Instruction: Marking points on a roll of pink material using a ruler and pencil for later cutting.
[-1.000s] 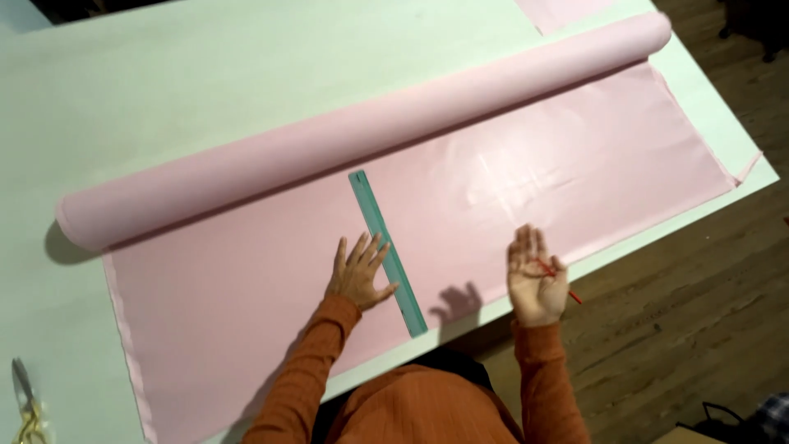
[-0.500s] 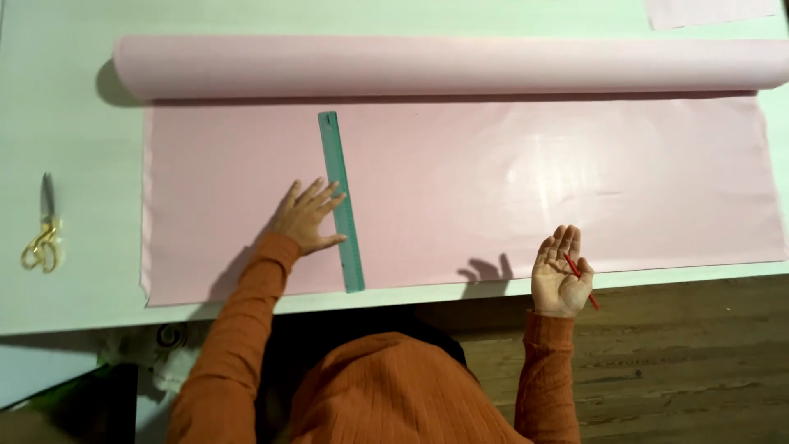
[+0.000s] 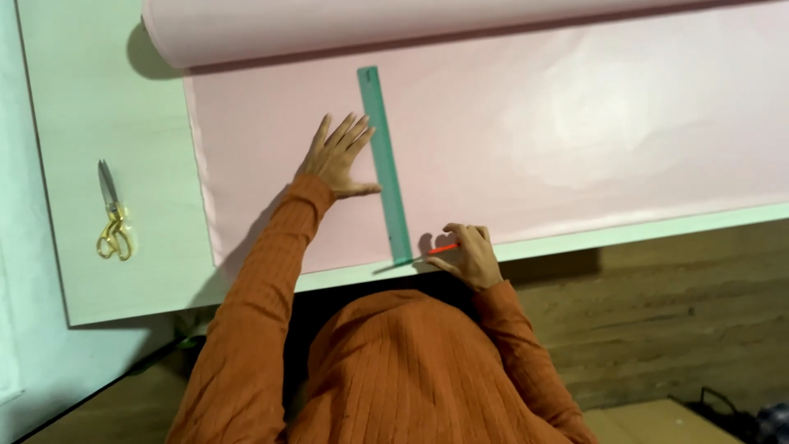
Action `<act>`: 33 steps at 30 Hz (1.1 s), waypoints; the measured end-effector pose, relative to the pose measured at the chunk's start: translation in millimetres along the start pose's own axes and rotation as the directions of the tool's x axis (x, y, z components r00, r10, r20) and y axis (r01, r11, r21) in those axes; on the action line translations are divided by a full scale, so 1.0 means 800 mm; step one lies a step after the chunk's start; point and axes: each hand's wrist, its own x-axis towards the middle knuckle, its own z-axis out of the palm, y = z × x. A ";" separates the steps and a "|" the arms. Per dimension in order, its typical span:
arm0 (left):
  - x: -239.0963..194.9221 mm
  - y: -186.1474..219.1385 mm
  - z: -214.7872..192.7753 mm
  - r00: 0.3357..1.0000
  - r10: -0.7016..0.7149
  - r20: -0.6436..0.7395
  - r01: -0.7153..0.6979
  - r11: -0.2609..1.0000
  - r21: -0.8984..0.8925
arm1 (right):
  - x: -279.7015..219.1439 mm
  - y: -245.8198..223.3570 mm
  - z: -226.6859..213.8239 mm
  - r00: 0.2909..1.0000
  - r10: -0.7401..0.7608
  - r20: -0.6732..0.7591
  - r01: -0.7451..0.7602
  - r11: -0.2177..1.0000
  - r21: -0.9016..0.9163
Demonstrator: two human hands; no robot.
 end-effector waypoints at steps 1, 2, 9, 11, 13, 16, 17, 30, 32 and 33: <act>0.001 -0.002 0.002 1.000 0.015 0.002 -0.015 1.000 0.023 | 0.001 -0.018 0.014 0.989 -0.151 -0.008 0.148 0.976 -0.163; -0.001 -0.005 0.003 0.999 0.027 0.033 -0.027 1.000 0.016 | -0.003 -0.018 0.028 0.993 -0.121 0.001 0.120 0.981 -0.151; -0.005 -0.005 0.002 0.995 0.055 -0.082 -0.059 0.997 -0.055 | -0.033 0.001 0.073 0.984 -0.081 -0.158 0.050 0.980 -0.194; -0.003 -0.003 0.008 0.993 0.077 -0.093 -0.083 0.995 -0.053 | -0.037 -0.002 0.076 0.983 -0.051 -0.176 0.013 0.978 -0.210; -0.002 -0.002 0.011 0.987 0.074 -0.140 -0.083 0.995 -0.059 | -0.034 -0.008 0.079 0.974 -0.027 -0.226 -0.019 0.980 -0.197; 0.001 -0.002 0.010 0.987 0.055 -0.154 -0.064 0.996 -0.056 | -0.034 -0.014 0.077 0.975 0.031 -0.219 -0.079 0.974 -0.213; 0.002 -0.003 0.010 0.986 0.056 -0.157 -0.066 0.996 -0.060 | -0.031 -0.011 0.076 0.975 0.031 -0.219 -0.079 0.973 -0.217; 0.004 -0.006 0.015 0.987 0.058 -0.147 -0.064 0.997 -0.032 | -0.054 -0.024 0.070 0.925 -0.380 0.014 0.374 0.902 -0.217; 0.004 -0.005 0.019 0.991 0.050 -0.125 -0.055 0.998 -0.029 | -0.061 -0.018 0.074 0.926 -0.377 0.036 0.374 0.899 -0.229; 0.006 -0.005 0.020 0.990 0.053 -0.130 -0.056 0.998 -0.022 | -0.064 -0.017 0.076 0.930 -0.367 0.040 0.365 0.900 -0.239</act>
